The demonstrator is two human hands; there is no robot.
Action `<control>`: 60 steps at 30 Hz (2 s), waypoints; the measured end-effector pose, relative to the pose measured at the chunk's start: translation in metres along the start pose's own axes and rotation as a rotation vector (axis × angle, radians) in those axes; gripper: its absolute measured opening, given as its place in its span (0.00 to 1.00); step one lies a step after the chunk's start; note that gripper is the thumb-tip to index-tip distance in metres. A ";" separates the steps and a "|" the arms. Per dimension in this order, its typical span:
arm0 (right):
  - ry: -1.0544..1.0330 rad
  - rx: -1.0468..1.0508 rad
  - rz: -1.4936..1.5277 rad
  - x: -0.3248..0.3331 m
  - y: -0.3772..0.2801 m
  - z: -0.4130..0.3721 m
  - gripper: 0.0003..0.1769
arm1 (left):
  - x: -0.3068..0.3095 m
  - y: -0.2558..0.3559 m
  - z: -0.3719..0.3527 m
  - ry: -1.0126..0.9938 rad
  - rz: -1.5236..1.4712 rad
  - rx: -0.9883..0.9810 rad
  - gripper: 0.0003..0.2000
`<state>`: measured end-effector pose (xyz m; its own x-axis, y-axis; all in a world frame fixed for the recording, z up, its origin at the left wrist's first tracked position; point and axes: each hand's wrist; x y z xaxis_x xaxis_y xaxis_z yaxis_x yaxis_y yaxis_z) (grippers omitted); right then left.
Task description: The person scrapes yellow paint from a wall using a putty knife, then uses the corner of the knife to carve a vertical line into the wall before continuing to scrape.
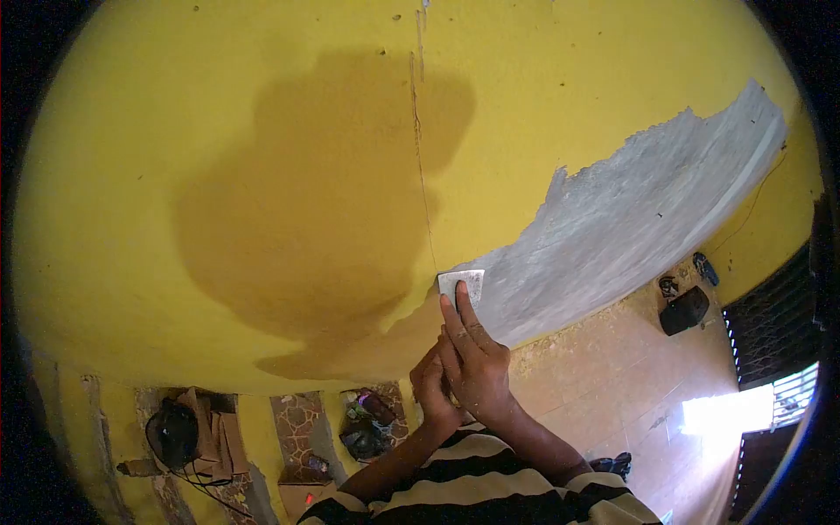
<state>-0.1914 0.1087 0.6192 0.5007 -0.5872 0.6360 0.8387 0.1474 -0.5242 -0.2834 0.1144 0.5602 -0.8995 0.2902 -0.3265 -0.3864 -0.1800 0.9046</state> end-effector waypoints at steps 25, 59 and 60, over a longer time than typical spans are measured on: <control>-0.079 0.497 -0.324 0.020 0.053 0.008 0.29 | -0.008 0.017 0.007 0.105 -0.588 0.294 0.17; -0.110 -0.470 0.920 -0.010 0.021 -0.021 0.28 | -0.006 0.001 0.006 0.170 -0.477 0.283 0.13; -0.113 -0.554 1.033 -0.013 0.022 -0.019 0.26 | -0.006 -0.001 0.005 0.175 -0.463 0.284 0.12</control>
<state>-0.1830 0.1047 0.5888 0.9277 -0.3133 -0.2029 -0.1699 0.1296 -0.9769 -0.2763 0.1173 0.5622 -0.6790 0.1148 -0.7251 -0.7002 0.1954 0.6866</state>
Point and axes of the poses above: each hand's wrist, its own z-axis towards the middle knuckle, its own x-axis out of the back of the hand, y = z × x, and after that the axes turned 14 degrees about -z, right-handed
